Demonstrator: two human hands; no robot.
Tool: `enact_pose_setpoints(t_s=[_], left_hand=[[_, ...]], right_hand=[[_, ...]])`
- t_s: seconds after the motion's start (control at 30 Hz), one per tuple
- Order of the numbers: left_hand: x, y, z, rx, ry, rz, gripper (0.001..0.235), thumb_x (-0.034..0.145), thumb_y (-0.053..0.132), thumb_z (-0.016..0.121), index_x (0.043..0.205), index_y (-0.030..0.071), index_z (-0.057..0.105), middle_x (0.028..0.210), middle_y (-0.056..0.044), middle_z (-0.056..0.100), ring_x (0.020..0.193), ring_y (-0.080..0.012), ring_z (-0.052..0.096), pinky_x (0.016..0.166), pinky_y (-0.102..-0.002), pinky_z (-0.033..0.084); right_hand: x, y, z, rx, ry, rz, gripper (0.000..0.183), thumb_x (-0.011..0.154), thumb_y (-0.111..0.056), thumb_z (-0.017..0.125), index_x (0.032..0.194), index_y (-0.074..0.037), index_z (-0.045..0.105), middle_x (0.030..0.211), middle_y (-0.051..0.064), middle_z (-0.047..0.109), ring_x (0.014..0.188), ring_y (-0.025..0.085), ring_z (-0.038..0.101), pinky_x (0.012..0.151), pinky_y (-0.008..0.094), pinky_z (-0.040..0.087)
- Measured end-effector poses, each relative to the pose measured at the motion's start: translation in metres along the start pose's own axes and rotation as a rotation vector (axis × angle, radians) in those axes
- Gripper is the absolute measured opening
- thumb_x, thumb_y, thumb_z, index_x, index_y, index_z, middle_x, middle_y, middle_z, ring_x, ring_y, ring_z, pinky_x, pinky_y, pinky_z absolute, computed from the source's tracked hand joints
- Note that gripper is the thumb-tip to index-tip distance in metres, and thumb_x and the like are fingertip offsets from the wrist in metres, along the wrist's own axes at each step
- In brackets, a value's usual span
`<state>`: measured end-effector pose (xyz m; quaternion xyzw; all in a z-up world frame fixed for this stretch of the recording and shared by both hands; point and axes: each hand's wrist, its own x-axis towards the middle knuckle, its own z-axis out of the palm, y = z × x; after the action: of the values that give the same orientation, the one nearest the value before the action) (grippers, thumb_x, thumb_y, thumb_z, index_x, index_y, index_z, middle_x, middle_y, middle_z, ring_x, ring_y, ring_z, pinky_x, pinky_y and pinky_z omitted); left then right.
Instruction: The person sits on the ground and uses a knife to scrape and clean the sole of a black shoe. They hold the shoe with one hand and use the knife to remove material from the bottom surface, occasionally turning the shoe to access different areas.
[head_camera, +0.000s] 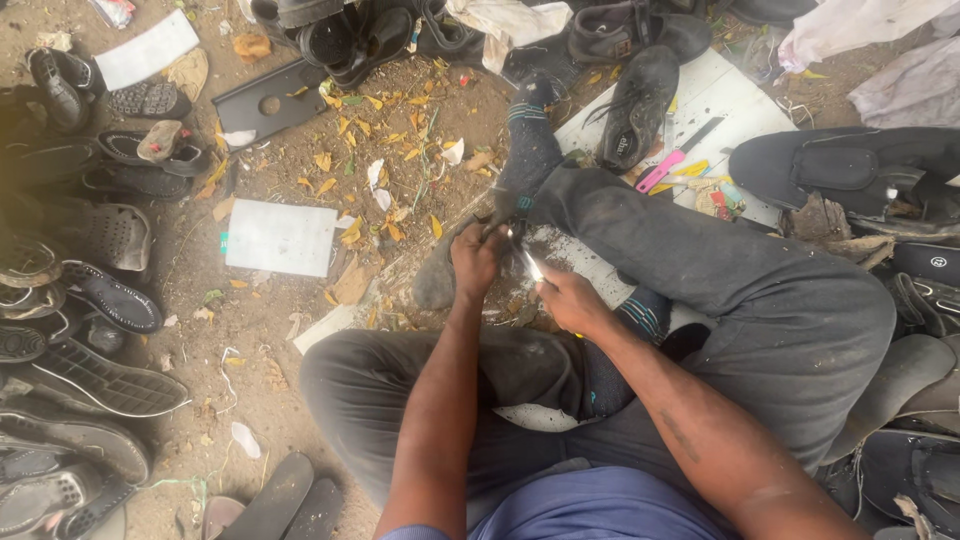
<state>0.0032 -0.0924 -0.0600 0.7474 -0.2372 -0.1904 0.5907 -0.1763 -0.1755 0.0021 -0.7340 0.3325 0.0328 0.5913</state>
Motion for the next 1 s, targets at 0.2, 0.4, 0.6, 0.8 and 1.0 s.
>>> enact_pose_setpoints(t_s=[0.2,0.4,0.6,0.8,1.0], left_hand=[[0.002,-0.001,-0.007,-0.145,-0.014,-0.086,0.019,0.096,0.021,0.073,0.085,0.006,0.076,0.072,-0.003,0.074,0.059,-0.0099,0.068,0.053,-0.029,0.055],[0.001,-0.013,-0.018,-0.564,0.065,-0.184,0.018,0.097,0.014,0.072,0.087,0.0,0.076,0.071,-0.007,0.07,0.057,-0.0126,0.06,0.052,-0.03,0.048],[0.011,-0.035,-0.017,-0.981,0.085,-0.187,0.012,0.098,0.009,0.07,0.099,-0.003,0.073,0.088,-0.008,0.072,0.073,-0.015,0.064,0.066,-0.029,0.051],[0.017,-0.039,-0.03,-1.126,0.222,-0.171,0.016,0.094,0.008,0.071,0.107,-0.001,0.069,0.095,-0.007,0.072,0.081,-0.0186,0.069,0.077,-0.033,0.057],[0.025,-0.068,-0.03,-1.317,0.218,-0.266,0.019,0.095,0.015,0.074,0.107,0.004,0.064,0.096,-0.007,0.073,0.085,-0.0201,0.072,0.085,-0.034,0.058]], right_hand=[[0.055,-0.01,0.022,-0.11,0.018,-0.016,0.051,0.104,-0.019,0.051,0.153,-0.007,0.048,0.067,0.009,0.06,0.054,0.016,0.056,0.05,0.034,0.045],[0.016,0.015,0.06,-0.288,0.181,-0.331,0.056,0.101,-0.017,0.057,0.152,0.002,0.043,0.078,0.018,0.067,0.066,0.023,0.067,0.06,0.039,0.053],[0.046,-0.01,0.078,-0.275,0.222,-0.172,0.051,0.102,-0.015,0.055,0.151,-0.004,0.049,0.08,0.028,0.068,0.074,0.037,0.07,0.066,0.046,0.055],[-0.001,0.0,0.094,-0.36,0.188,-0.326,0.057,0.099,-0.013,0.055,0.151,0.003,0.042,0.077,0.026,0.069,0.068,0.036,0.072,0.062,0.046,0.055],[0.018,-0.011,0.111,-0.344,0.209,-0.141,0.057,0.102,-0.017,0.059,0.155,-0.005,0.041,0.068,0.017,0.068,0.057,0.027,0.066,0.053,0.042,0.052]])
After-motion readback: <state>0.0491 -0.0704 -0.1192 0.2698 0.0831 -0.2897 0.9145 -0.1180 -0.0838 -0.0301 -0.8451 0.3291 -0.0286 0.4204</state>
